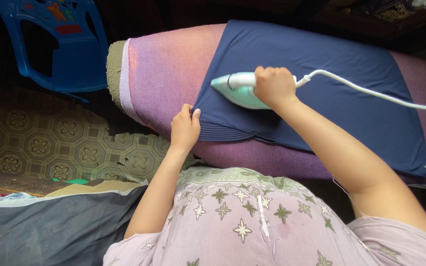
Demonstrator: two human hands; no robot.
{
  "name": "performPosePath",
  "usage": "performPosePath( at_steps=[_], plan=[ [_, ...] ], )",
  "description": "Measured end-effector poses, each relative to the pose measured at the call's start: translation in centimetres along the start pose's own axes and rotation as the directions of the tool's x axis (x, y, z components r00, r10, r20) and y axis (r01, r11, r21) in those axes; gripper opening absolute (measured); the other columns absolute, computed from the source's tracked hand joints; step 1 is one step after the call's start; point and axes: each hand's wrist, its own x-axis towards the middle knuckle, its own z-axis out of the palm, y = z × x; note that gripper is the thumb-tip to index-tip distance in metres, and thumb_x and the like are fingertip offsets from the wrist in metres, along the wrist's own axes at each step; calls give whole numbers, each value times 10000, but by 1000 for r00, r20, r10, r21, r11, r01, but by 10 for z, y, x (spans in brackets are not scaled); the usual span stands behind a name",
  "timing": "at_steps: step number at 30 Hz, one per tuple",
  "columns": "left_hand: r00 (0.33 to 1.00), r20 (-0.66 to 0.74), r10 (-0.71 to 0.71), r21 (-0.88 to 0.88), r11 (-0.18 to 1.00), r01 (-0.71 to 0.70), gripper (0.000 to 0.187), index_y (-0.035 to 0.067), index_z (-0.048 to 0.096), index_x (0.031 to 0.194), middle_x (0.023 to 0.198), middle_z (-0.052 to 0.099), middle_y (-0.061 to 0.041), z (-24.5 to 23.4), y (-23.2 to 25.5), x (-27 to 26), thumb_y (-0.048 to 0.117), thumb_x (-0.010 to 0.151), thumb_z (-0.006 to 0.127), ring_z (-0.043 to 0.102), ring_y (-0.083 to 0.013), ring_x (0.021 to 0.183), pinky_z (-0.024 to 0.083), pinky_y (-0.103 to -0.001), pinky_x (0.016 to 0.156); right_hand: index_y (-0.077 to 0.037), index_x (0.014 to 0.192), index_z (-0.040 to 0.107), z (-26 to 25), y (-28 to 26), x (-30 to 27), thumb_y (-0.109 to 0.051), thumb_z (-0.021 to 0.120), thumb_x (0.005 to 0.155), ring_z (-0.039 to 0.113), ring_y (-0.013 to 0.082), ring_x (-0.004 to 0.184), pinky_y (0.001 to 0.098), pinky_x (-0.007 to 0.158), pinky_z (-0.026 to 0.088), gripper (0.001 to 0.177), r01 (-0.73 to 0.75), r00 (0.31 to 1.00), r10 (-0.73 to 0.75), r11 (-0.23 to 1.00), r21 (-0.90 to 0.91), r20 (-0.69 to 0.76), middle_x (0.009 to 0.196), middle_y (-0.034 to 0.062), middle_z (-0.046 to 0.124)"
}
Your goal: The person irons a blue shirt on a purple ironing board, smoothing the fabric and adjusting the garment multiple times. After finishing the blue shirt, the person picks up a pink floral shirt and lays it on the board to begin ironing it.
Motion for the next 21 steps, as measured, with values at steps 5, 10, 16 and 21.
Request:
performPosePath(
  at_steps=[5,10,16,21],
  plan=[
    [999,-32,-39,-59,998,37,304,12,634,1097,907,735,-203,-4,0,-8,286,976,688,716,-357,856,539,-459,781,-18,802,757,-6,-13,22,-154,720,750,729,372,616,454,569,590,149,-279,953,264,956,92,149,688,202,708],
    [992,-40,-122,-109,987,117,593,33,564,1203,933,696,-137,-20,13,-15,298,794,902,653,-257,731,547,-383,696,-46,776,756,-22,-47,-23,-162,729,710,732,387,630,470,605,598,136,-143,975,113,977,155,189,685,223,704],
    [987,65,-150,-196,968,160,857,55,454,1232,1047,619,-110,-34,2,-28,230,592,997,657,-156,721,586,-304,683,-65,724,665,-9,-40,-42,-127,704,747,697,316,543,436,575,573,76,159,987,-160,986,41,3,629,157,678],
    [979,44,-201,-202,958,206,833,56,461,1229,1046,611,-106,-30,0,-34,213,604,990,664,-150,710,597,-298,667,-66,752,685,10,-14,10,-117,695,770,704,327,581,431,558,567,54,-4,996,6,1000,27,-92,673,159,687]
  ],
)
